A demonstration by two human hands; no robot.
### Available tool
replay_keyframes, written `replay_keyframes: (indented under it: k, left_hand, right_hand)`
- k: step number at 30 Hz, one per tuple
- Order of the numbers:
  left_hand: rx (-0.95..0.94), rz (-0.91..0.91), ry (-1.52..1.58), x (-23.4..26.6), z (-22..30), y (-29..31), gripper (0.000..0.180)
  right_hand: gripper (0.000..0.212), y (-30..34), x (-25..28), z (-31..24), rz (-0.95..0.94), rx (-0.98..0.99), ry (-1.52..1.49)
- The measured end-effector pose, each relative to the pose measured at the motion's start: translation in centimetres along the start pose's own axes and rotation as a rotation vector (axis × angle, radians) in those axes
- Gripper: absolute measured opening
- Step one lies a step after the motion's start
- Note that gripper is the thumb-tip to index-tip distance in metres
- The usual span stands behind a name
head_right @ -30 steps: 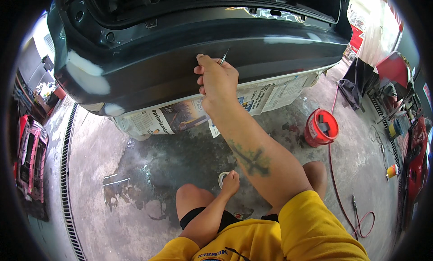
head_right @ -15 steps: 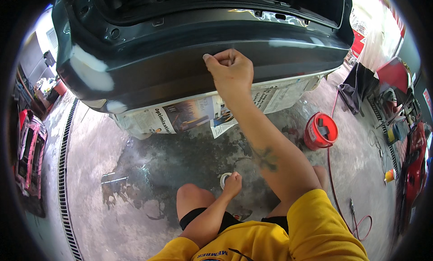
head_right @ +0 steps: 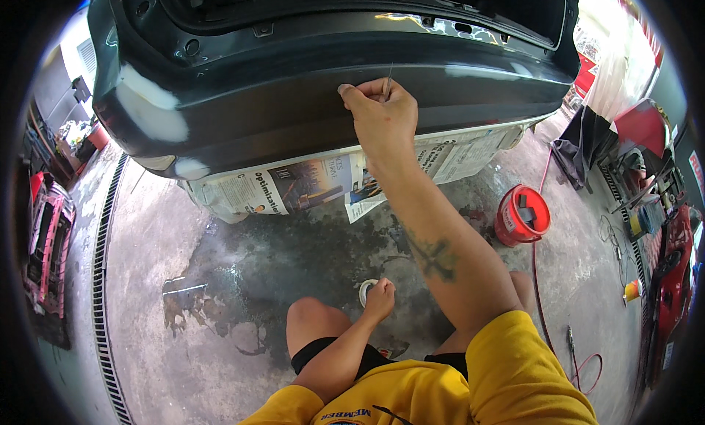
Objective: The person sits on the floor and applies masking tape to a car bumper. They use a utility knife to cut the tape and smooth it down, preparing the surface for painting. A coworker is visible nearby working on the same bumper.
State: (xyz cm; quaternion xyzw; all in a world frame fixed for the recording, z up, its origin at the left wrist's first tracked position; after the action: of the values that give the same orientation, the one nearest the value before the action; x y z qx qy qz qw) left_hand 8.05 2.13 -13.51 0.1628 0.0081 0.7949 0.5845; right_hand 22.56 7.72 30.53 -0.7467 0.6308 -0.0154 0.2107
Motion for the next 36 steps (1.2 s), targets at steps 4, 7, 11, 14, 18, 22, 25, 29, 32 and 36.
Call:
replay_keyframes:
  k: [4, 7, 11, 14, 18, 22, 25, 29, 32, 36]
  left_hand:
    - [0.004, -0.013, -0.024, -0.1, 0.0, 0.0, 0.030]
    - [0.013, -0.016, -0.026, 0.0, 0.2, 0.1, 0.030]
    - [0.048, -0.046, -0.012, -0.1, 0.3, 0.0, 0.030]
    - [0.015, -0.031, -0.026, -0.2, 0.3, -0.1, 0.030]
    - [0.003, -0.020, -0.027, -0.4, 0.3, -0.1, 0.030]
    - [-0.007, -0.008, -0.033, -0.2, 0.2, -0.2, 0.029]
    - [-0.018, 0.003, -0.025, -0.2, 0.3, -0.1, 0.029]
    - [-0.060, 0.019, -0.021, -0.4, 0.6, -0.2, 0.030]
    - [-0.014, -0.001, -0.036, -0.3, 1.0, 0.1, 0.030]
    - [0.016, -0.021, -0.039, -0.3, 1.3, 0.3, 0.029]
  right_hand:
    - [0.020, 0.4, -0.4, -0.2, 0.044, 0.016, -0.004]
    - [0.019, 0.6, -0.6, -0.2, 0.078, 0.021, 0.005]
    - [0.019, 0.7, -0.7, 0.0, 0.102, 0.044, 0.036]
    - [0.019, 0.7, -0.7, 0.0, 0.106, 0.066, 0.077]
    - [0.021, 0.5, -0.4, -0.4, 0.123, 0.138, 0.226]
    - [0.023, -0.1, -0.1, -1.1, 0.117, 0.238, 0.460]
    - [0.025, -0.2, -0.1, -1.9, 0.063, 0.309, 0.563]
    - [0.025, -1.0, 1.1, -1.9, -0.008, 0.340, 0.547]
    - [0.026, -1.4, 1.5, -1.8, -0.027, 0.331, 0.515]
    - [0.027, -1.7, 1.4, -1.6, -0.011, 0.321, 0.536]
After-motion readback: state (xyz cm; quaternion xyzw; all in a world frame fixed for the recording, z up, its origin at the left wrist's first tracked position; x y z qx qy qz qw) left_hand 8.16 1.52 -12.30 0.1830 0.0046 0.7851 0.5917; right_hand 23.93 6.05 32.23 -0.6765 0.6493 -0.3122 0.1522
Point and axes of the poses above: each hand's wrist, its own y-axis away from the middle knuckle, its own x-axis out of the back of the hand, z = x × y, the point moved 4 cm from there along -y, towards the middle knuckle, and after that the axes turned 1 degree about z, right-handed, at the moved point
